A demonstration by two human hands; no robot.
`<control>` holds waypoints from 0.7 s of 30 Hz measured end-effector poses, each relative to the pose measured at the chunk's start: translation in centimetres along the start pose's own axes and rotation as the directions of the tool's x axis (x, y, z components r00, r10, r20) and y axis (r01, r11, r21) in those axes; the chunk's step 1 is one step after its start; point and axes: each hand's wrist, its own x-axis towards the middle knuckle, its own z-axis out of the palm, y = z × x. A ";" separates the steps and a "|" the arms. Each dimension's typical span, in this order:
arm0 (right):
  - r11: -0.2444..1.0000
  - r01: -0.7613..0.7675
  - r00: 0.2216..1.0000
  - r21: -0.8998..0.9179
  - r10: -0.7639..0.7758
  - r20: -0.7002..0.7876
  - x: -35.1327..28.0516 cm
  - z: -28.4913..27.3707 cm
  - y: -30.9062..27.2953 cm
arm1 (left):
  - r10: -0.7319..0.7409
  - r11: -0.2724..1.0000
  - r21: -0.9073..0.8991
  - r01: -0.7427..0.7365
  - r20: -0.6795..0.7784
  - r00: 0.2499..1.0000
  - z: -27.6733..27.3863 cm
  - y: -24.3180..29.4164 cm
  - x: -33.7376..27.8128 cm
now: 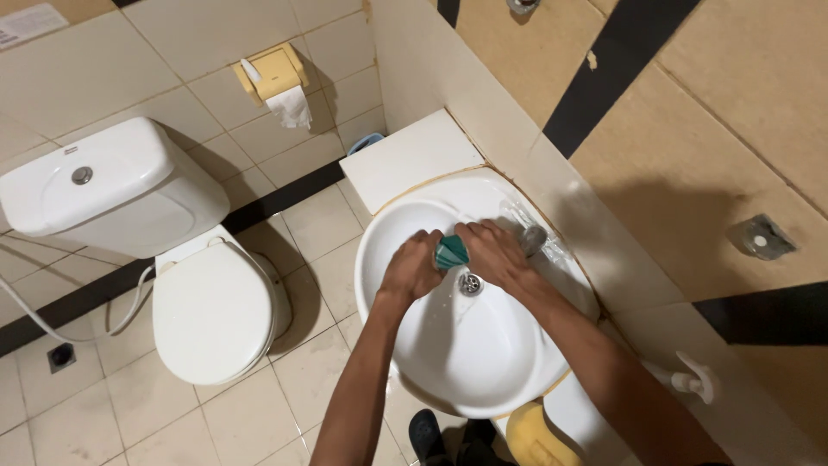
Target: The person wipes a brown door with a green cloth, then rinses and wrings the cloth at a white sink. They spray a cleaning solution onto the tiled floor and walls, then place the spray bottle and cloth on the sink counter.
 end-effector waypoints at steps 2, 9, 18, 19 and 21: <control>0.988 -0.057 0.994 0.146 0.043 0.098 -0.3 -2.3 -0.9 | 0.105 0.983 0.152 -0.099 -0.029 0.994 0.4 -0.9 0.3; 0.843 -0.118 0.922 0.526 -0.104 0.373 0.3 -3.2 1.0 | 0.414 0.842 0.408 -0.351 -0.073 0.907 -0.4 -2.5 -1.4; 0.794 -0.431 0.815 0.429 0.138 0.563 -0.7 -4.9 -2.5 | 0.183 0.919 0.349 -0.185 0.038 0.982 -0.8 -1.3 -1.3; 0.794 -0.431 0.815 0.429 0.138 0.563 -1.0 -3.9 -2.4 | 0.184 0.919 0.348 -0.185 0.037 0.982 -0.5 -0.9 -1.0; 0.936 -0.265 0.901 0.230 0.156 0.405 -1.4 -2.1 -2.1 | -0.149 0.943 0.327 0.058 0.261 0.954 -0.2 -0.1 -0.2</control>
